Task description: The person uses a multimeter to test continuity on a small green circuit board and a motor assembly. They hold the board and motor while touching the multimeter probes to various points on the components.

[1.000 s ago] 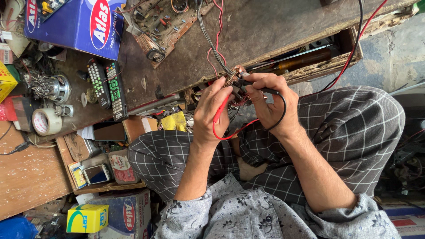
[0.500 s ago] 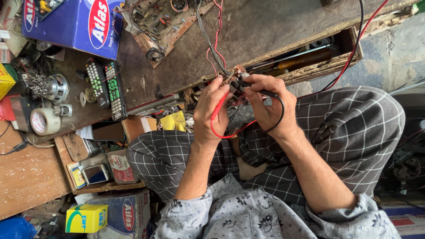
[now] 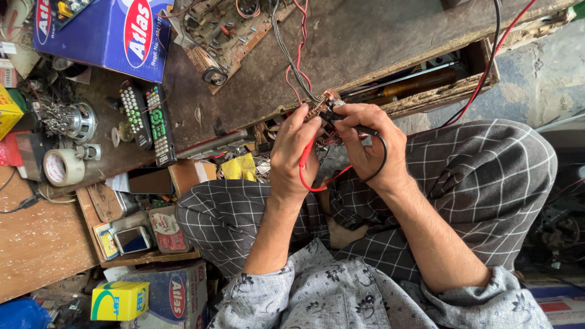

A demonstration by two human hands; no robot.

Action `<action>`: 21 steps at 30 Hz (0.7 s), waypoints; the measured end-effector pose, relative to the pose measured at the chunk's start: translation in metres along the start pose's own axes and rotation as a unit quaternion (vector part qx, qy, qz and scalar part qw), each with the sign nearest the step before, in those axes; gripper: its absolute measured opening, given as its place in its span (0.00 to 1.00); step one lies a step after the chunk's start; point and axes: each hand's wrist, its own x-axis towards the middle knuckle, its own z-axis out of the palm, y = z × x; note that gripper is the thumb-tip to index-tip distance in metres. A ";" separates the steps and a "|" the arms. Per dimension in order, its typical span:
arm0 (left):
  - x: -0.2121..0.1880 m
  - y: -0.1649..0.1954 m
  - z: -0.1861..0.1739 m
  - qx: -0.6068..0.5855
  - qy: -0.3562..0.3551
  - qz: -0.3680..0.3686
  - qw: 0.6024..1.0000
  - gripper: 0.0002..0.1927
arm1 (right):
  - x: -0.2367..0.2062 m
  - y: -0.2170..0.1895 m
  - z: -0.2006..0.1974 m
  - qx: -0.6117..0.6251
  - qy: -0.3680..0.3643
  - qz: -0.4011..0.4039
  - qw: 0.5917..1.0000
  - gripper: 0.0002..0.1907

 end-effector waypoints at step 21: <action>-0.002 0.003 -0.001 0.017 0.002 -0.001 1.000 0.17 | 0.004 -0.007 0.000 -0.036 -0.006 -0.033 0.999 0.10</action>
